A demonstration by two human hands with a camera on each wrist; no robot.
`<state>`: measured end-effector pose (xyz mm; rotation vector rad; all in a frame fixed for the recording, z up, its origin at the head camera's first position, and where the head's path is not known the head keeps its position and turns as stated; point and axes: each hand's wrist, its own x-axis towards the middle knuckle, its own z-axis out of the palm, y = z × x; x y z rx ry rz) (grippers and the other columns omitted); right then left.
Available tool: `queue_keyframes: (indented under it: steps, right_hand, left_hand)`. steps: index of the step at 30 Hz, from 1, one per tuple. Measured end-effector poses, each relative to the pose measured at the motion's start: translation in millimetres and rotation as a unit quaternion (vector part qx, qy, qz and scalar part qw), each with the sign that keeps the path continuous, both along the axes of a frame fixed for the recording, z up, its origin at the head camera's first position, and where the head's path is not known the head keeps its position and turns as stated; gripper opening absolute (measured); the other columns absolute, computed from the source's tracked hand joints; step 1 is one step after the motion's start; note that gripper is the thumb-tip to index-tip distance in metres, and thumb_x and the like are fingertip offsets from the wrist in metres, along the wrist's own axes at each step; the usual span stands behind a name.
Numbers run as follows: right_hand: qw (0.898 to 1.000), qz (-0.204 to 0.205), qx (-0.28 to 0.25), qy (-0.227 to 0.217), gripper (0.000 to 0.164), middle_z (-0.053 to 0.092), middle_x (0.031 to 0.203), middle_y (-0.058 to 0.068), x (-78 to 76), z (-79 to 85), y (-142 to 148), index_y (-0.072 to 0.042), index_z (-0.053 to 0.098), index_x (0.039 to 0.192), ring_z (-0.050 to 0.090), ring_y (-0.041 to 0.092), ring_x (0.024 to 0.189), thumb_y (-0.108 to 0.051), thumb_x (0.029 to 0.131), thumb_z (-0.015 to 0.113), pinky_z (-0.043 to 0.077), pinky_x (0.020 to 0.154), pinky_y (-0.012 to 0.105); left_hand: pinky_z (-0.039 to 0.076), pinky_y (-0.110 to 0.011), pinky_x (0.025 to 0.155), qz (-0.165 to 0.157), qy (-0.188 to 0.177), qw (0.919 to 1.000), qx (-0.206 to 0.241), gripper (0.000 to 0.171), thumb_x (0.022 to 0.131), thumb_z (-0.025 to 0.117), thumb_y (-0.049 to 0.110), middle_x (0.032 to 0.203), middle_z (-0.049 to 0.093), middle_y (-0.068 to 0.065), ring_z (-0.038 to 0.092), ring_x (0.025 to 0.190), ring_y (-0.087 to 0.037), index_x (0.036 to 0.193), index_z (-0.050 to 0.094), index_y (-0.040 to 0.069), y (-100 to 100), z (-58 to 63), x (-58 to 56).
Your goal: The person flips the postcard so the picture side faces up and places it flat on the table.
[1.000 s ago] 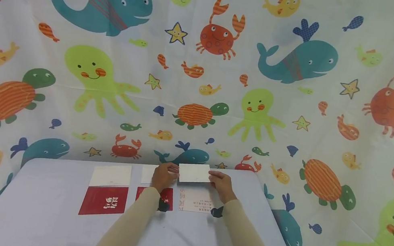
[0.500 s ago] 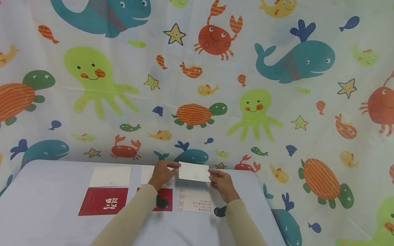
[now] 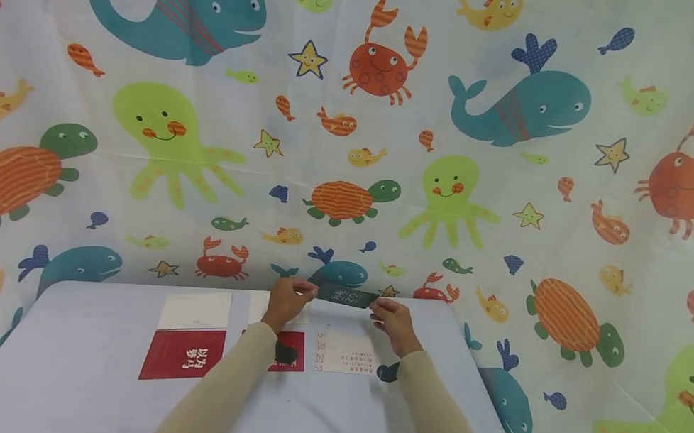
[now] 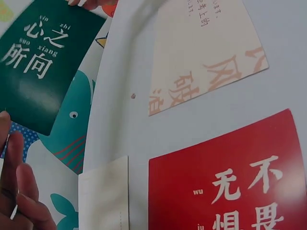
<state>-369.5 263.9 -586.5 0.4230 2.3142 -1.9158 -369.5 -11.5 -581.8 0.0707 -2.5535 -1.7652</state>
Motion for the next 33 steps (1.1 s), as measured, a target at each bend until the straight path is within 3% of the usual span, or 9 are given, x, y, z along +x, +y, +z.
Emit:
queue_keyframes:
  steps: [6, 17, 26, 33]
  right_hand:
    - [1.000, -0.011, -0.009, 0.004, 0.030, 0.074, 0.125, 0.011, 0.6, 0.4, -3, -0.009, 0.074, 0.128, 0.072, 0.025, 0.115, -0.023, 0.101, 0.074, 0.056, 0.109, 0.047]
    - [0.999, -0.042, -0.019, 0.004, 0.029, 0.078, 0.114, 0.009, 3.6, 1.8, -10, -0.013, 0.074, 0.127, 0.073, 0.019, 0.094, -0.021, 0.099, 0.076, 0.062, 0.087, 0.032]
    - [0.999, -0.048, 0.023, -0.007, 0.036, 0.077, 0.119, 0.009, 3.9, -1.4, -10, -0.017, 0.073, 0.134, 0.075, 0.019, 0.096, -0.013, 0.099, 0.075, 0.062, 0.088, 0.033]
    - [0.998, -0.043, 0.056, -0.002, 0.044, 0.074, 0.125, 0.012, 4.5, -3.9, -12, -0.016, 0.072, 0.137, 0.073, 0.020, 0.098, -0.001, 0.096, 0.074, 0.063, 0.084, 0.032]
  left_hand:
    - [0.059, -0.049, 0.103, 0.011, -0.014, 0.9998, 0.005, 0.016, 0.100, 0.076, 0.023, 0.113, 0.079, -0.009, 0.071, 0.111, -0.028, 0.111, 0.081, 0.013, 4, 3.7, 3.2]
    - [0.060, -0.047, 0.101, 0.034, -0.039, 0.9979, 0.039, 0.013, 0.097, 0.078, 0.022, 0.106, 0.082, -0.007, 0.076, 0.107, -0.027, 0.108, 0.081, 0.015, 4, 1.4, 5.5]
    - [0.060, -0.043, 0.091, 0.017, -0.055, 0.9984, -0.002, 0.020, 0.096, 0.078, 0.021, 0.101, 0.081, -0.004, 0.072, 0.099, -0.024, 0.115, 0.080, 0.017, 5, -9.7, 7.5]
    - [0.060, -0.052, 0.100, -0.012, -0.059, 0.9973, -0.041, 0.032, 0.095, 0.078, 0.018, 0.107, 0.080, -0.005, 0.072, 0.103, -0.025, 0.127, 0.078, 0.017, 7, -13.7, 11.7]
